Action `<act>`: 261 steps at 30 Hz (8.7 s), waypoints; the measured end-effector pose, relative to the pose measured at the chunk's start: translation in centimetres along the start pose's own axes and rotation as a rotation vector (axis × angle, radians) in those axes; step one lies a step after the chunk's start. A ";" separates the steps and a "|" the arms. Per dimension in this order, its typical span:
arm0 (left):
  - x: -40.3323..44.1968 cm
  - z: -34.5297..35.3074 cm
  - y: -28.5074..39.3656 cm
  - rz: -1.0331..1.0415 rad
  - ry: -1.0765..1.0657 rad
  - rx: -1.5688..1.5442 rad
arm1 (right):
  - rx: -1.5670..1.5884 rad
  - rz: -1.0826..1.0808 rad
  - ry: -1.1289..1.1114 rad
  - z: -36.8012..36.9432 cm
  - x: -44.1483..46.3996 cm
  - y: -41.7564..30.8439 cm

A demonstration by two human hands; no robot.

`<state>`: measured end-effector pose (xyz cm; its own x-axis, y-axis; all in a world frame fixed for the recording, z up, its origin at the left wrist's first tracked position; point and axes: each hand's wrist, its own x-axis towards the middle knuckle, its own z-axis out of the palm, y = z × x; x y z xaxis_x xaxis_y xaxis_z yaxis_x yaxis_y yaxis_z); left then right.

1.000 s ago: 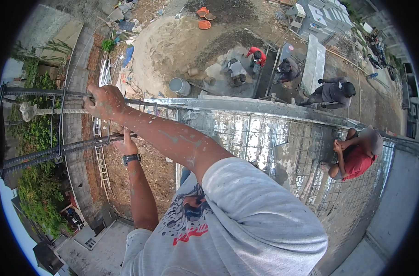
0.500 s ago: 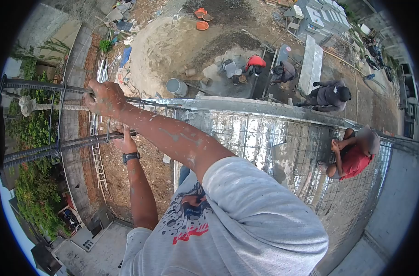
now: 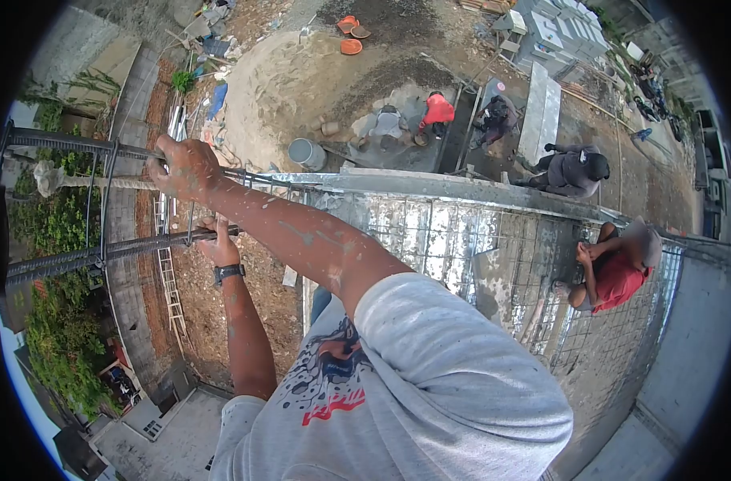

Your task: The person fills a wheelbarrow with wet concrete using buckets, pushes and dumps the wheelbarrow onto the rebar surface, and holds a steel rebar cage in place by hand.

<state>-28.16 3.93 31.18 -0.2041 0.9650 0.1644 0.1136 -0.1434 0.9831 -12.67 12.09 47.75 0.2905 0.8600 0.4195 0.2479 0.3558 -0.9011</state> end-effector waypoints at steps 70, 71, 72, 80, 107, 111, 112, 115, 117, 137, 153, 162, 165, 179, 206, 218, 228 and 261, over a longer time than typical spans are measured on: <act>0.2 0.0 -0.2 0.019 -0.025 0.039 | -0.010 -0.008 0.020 0.3 0.0 0.1; 0.2 0.1 0.1 0.013 -0.035 0.042 | -0.005 -0.005 0.016 0.2 0.0 0.1; 0.2 0.0 -0.1 0.015 -0.037 0.053 | -0.007 -0.007 0.018 0.2 0.0 0.1; 0.3 -0.2 -0.7 0.041 -0.046 0.037 | -0.015 0.009 0.018 0.5 -0.1 0.3; 0.4 -1.4 0.7 0.086 -0.288 0.089 | -0.100 0.072 0.158 1.8 -0.8 0.9; 0.1 -2.7 0.4 0.090 -0.409 -0.067 | -0.054 0.038 0.186 0.3 -3.0 0.2; -0.3 -3.0 0.5 0.189 -0.402 -0.078 | -0.156 -0.026 0.258 -0.6 -4.9 -0.3; -1.9 -4.8 -0.2 0.237 -0.316 0.175 | -0.174 0.129 0.246 -6.6 -11.8 -0.1; -3.5 -5.5 -2.8 0.045 -0.289 0.174 | -0.495 0.273 0.429 -9.1 -19.7 7.8; -21.0 20.3 -16.9 -0.481 -1.528 0.797 | 0.147 1.823 1.580 -19.7 -91.0 -0.8; -43.2 43.5 -10.4 -0.128 -2.204 1.022 | 0.269 1.561 2.181 -21.3 -87.9 2.7; -45.1 63.2 -13.1 0.146 -2.291 1.101 | 0.721 1.660 2.187 -21.9 -70.3 1.6; -47.3 68.3 -10.1 0.119 -2.277 1.017 | 0.768 1.608 2.322 -22.3 -66.9 1.1; -59.7 66.7 -11.1 0.557 -2.572 0.969 | 0.696 1.334 2.640 -24.3 -66.8 2.5; -74.8 50.9 -1.1 0.534 -2.765 0.951 | 0.889 1.028 2.701 -25.0 -84.2 4.6; -67.8 61.2 -8.9 0.937 -2.703 0.949 | 0.847 1.281 2.678 -25.1 -70.6 10.2; -59.9 69.3 -13.5 0.821 -2.671 0.855 | 0.697 1.310 2.592 -29.9 -67.5 10.5; -69.0 67.4 -9.0 1.157 -2.762 1.072 | 0.860 1.242 2.799 -26.6 -65.5 10.8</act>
<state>50.40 -46.55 5.57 0.2945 -0.6128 -0.7333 -0.4525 -0.7653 0.4578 -4.42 -50.16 13.43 -0.3602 -0.4803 -0.7997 -0.3464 0.8649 -0.3633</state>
